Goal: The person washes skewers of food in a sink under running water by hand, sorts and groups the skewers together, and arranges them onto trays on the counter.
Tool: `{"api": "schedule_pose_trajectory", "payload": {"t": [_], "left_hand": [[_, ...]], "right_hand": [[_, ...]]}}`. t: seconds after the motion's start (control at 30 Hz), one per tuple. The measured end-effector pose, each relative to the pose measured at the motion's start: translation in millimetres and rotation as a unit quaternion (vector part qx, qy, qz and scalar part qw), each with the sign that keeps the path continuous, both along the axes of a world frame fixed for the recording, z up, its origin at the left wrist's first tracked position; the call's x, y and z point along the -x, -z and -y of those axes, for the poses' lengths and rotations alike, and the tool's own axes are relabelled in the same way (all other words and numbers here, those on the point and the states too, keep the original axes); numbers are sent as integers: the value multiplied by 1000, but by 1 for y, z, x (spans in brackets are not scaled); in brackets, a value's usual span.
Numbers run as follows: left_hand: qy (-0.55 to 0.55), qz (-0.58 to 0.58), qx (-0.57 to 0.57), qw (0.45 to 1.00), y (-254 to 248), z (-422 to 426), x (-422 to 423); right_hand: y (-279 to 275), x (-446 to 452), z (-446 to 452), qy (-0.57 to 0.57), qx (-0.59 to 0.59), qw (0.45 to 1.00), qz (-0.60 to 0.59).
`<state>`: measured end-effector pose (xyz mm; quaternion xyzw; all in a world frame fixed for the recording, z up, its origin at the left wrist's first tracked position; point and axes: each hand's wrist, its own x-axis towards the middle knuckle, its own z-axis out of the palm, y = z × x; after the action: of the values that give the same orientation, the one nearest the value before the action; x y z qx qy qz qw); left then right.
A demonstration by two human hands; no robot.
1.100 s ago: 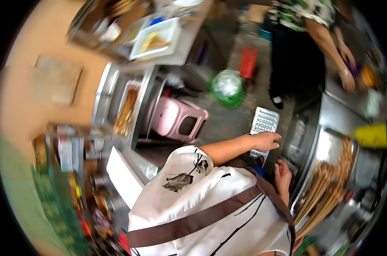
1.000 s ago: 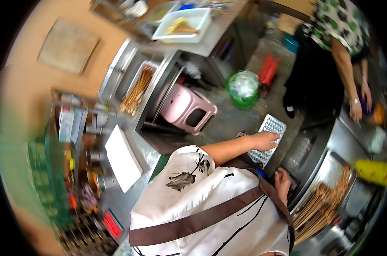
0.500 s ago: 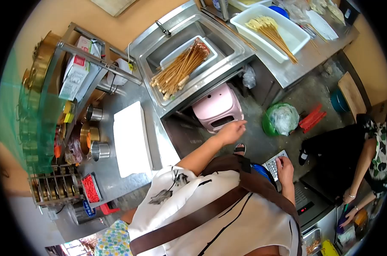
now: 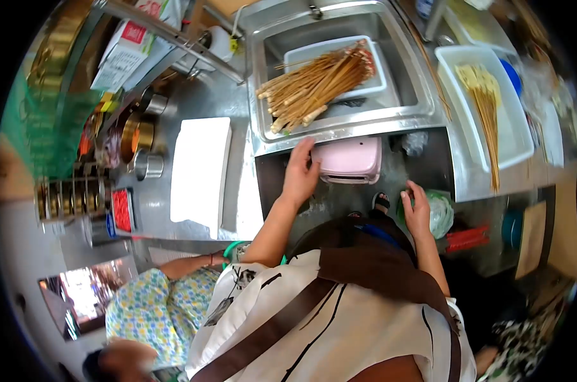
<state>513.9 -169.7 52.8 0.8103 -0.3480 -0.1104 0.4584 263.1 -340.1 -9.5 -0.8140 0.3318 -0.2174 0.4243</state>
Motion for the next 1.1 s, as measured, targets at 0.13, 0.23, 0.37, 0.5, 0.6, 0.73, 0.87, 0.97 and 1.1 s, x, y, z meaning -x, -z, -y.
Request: {"api": "schedule_pose_trajectory", "payload": {"t": [0.13, 0.23, 0.37, 0.5, 0.6, 0.73, 0.87, 0.97, 1.1], "left_hand": [[-135, 14, 2, 991, -19, -27, -23], [-186, -15, 20, 982, -17, -47, -35], [-236, -71, 56, 967, 8, -61, -48], [-234, -115, 93, 961, 15, -57, -79], [-222, -93, 70, 968, 13, -55, -107], [-228, -69, 44, 970, 8, -52, -133], [-231, -62, 39, 970, -3, -44, -140], [-264, -37, 15, 964, -14, -38, -137], [-316, -71, 37, 945, -23, -26, -130]], "right_hand": [[-23, -56, 45, -93, 71, 992, 37], [-27, -99, 73, -121, 82, 989, 30], [-30, -163, 97, -127, 76, 989, 25], [-31, -223, 96, -133, 83, 987, 19], [-34, -267, 103, -144, 83, 986, 5], [-29, -331, 127, -147, 119, 982, 16], [-25, -412, 163, -121, 137, 983, 24], [-16, -476, 185, -89, 171, 979, 67], [-1, -537, 199, -57, 171, 973, 145]]}}
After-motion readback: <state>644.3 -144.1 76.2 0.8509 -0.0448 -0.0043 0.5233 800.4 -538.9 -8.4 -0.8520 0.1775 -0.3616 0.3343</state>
